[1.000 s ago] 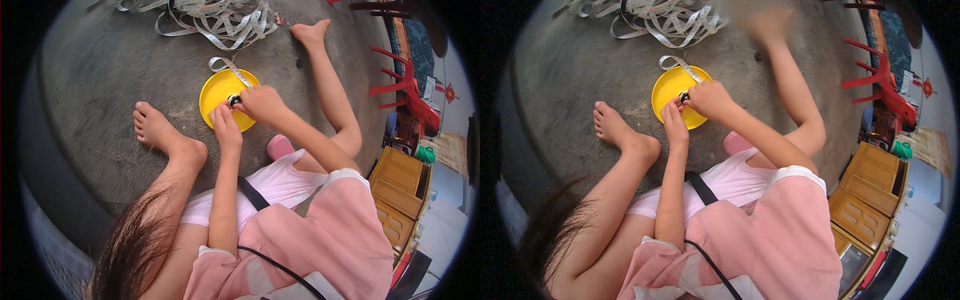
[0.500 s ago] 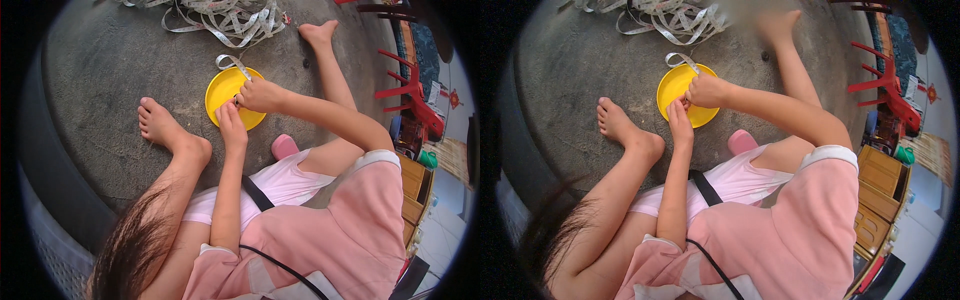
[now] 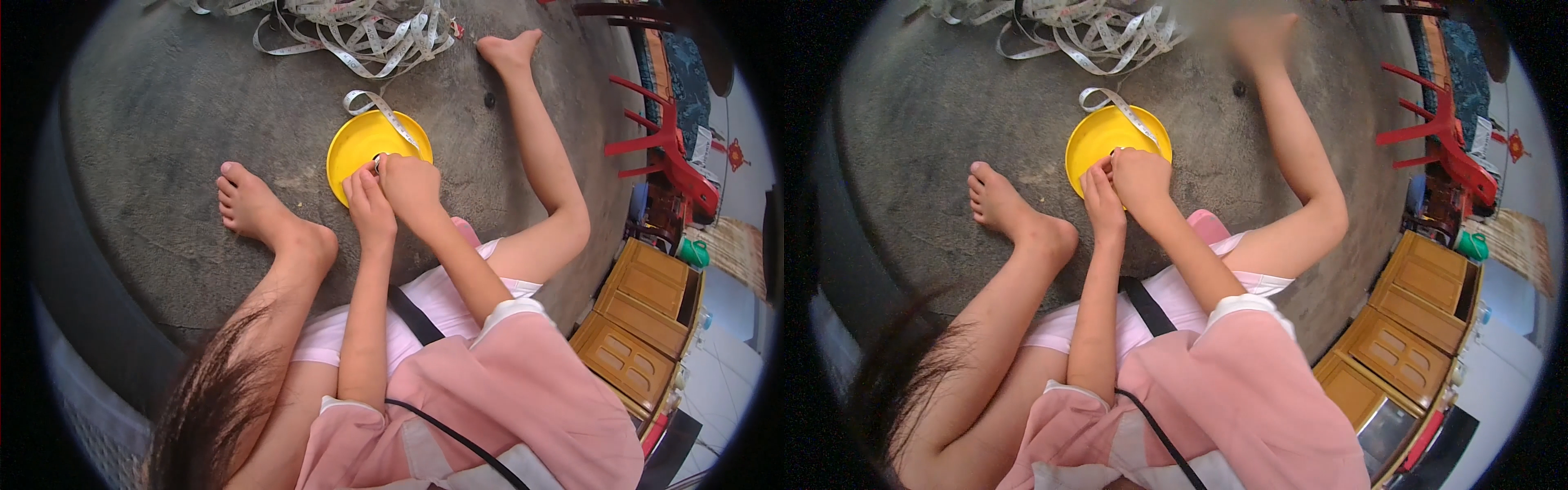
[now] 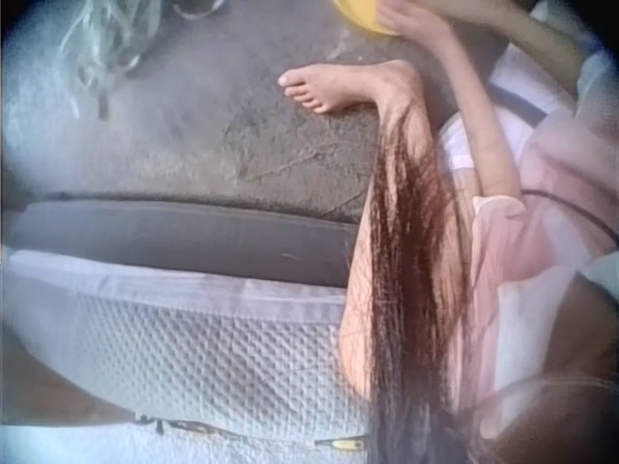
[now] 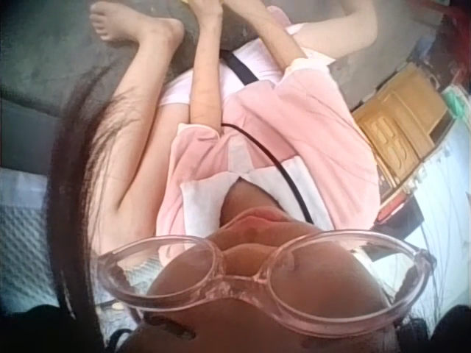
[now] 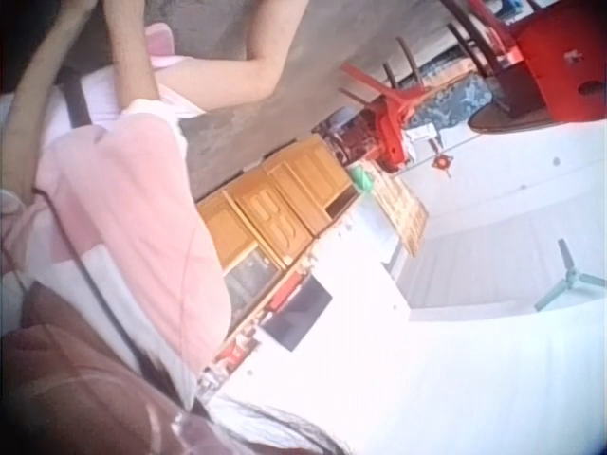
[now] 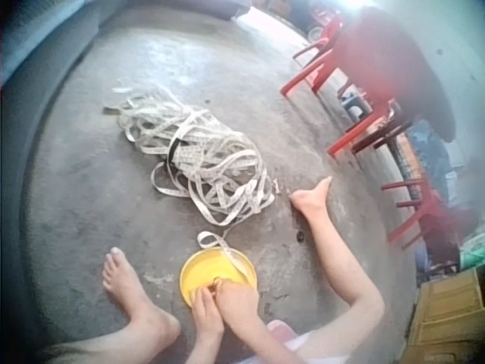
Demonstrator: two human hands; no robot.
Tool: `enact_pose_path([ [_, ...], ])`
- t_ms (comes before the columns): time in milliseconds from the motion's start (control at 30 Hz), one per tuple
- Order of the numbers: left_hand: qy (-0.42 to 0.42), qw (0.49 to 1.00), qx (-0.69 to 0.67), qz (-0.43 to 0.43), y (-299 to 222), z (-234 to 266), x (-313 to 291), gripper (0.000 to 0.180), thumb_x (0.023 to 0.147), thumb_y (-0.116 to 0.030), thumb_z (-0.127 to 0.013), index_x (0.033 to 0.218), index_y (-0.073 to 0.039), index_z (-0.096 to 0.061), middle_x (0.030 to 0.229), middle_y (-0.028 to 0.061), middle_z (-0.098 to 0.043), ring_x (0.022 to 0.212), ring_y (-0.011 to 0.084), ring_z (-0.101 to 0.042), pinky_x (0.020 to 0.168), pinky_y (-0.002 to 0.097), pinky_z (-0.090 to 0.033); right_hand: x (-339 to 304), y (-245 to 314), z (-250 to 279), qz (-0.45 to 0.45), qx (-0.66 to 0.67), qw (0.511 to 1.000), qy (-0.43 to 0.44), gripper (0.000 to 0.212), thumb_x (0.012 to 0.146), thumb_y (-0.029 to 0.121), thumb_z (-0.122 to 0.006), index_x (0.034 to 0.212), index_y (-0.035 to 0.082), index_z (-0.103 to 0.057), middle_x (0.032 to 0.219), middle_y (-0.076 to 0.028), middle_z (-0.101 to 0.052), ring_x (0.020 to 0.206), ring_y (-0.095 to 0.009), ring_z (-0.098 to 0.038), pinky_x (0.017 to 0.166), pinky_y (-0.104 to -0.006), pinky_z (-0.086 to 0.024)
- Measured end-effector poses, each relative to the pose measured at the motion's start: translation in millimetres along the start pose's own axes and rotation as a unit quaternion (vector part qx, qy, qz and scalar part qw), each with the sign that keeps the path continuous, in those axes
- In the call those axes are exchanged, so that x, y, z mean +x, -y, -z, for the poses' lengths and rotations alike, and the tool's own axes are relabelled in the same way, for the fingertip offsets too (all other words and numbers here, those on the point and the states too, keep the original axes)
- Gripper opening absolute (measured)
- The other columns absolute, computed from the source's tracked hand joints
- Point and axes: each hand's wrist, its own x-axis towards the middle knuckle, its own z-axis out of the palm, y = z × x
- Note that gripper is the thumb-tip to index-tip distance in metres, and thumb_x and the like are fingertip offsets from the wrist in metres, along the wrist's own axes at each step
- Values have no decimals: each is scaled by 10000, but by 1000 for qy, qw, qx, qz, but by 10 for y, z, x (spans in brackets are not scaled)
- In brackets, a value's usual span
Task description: The person sits on the floor and assembles a measuring tape into a yellow plastic reel by hand, handling a black hub and threading the tape through the reel casing.
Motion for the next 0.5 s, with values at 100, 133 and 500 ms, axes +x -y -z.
enact_pose_path([
  [100, 2, 1000, -9, -11, 59, 5, 6, 306, 838, -211, -292, 889, 23, -482, 869, 134, -428, 771, 206, -471, 712, 291, -380, 15, -75, 80, 41, -11, 997, 60, 279, 743, 257, -448, 595, 29, -515, 520, -126, -516, 481, -260, -521, 442, -347, -407],
  [133, -2, 1000, -9, -12, 68, 26, 8, 306, 838, -211, -292, 889, 23, -482, 869, 134, -428, 771, 206, -471, 712, 291, -380, 24, -124, 94, 45, -9, 997, 61, 279, 743, 257, -448, 595, 29, -515, 520, -126, -516, 481, -260, -521, 442, -347, -407],
  [500, 1, 1000, -8, 16, 6, 39, 0, 328, 840, -230, -290, 901, 27, -484, 867, 133, -437, 770, 205, -481, 711, 290, -378, 369, -437, 208, 555, -48, 830, 36, 93, 641, 118, -483, 655, 31, -511, 675, -57, -454, 650, -181, -475, 570, -277, -404],
])
